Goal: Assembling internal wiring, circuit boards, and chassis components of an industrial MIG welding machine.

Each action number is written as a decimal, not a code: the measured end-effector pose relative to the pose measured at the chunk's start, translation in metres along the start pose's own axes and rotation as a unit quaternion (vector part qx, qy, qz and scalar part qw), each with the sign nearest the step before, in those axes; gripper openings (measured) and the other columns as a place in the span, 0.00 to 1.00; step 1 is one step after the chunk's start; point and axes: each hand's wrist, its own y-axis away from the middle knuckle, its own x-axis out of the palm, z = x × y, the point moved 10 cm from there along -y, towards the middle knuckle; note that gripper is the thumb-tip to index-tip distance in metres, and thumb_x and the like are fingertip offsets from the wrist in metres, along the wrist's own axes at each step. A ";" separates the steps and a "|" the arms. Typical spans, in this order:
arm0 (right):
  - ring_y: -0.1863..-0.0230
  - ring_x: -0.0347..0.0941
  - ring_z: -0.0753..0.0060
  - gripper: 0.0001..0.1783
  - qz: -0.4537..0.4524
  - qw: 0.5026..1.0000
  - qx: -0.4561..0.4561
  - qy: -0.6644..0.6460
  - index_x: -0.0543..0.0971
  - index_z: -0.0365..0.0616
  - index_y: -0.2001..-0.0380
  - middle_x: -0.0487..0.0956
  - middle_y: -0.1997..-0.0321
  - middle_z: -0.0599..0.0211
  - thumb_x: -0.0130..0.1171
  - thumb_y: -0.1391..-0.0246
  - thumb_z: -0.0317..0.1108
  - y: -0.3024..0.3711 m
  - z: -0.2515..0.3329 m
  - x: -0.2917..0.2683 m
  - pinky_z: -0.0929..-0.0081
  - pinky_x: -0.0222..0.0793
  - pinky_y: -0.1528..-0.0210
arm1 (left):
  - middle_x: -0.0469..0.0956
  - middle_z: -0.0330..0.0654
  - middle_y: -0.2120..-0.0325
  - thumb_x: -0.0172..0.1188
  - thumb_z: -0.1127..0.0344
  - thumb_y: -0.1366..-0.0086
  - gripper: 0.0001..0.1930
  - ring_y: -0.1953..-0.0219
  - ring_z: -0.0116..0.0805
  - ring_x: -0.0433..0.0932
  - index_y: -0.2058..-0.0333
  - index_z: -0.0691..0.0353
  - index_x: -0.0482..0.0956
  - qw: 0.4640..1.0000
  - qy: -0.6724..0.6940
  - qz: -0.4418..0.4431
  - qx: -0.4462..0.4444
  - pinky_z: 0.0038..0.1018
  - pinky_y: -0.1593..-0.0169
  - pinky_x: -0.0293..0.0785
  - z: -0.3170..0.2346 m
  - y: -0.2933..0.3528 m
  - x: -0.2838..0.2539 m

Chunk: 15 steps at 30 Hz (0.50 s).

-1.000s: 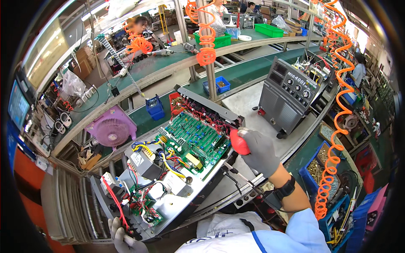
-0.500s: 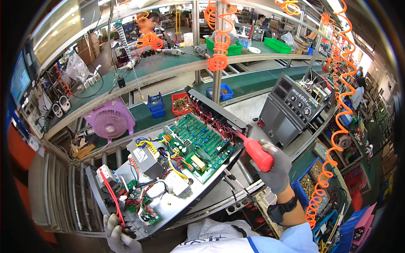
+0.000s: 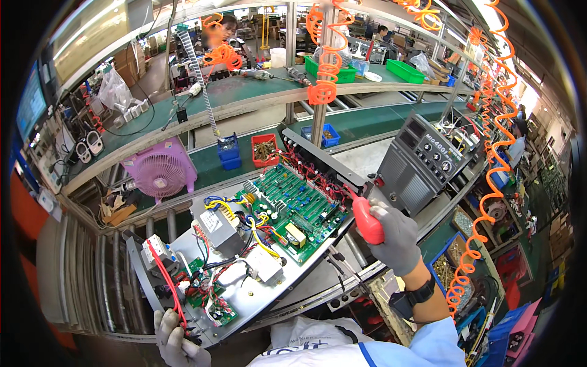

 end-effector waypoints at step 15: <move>0.61 0.78 0.48 0.26 -0.085 0.992 0.083 -0.036 0.72 0.39 0.61 0.79 0.59 0.48 0.71 0.68 0.25 0.039 -0.022 -0.008 0.66 0.76 0.60 | 0.78 0.57 0.63 0.41 0.80 0.45 0.10 0.56 0.57 0.76 0.70 0.75 0.72 0.999 0.033 0.017 0.001 0.43 0.51 0.73 0.002 0.006 0.003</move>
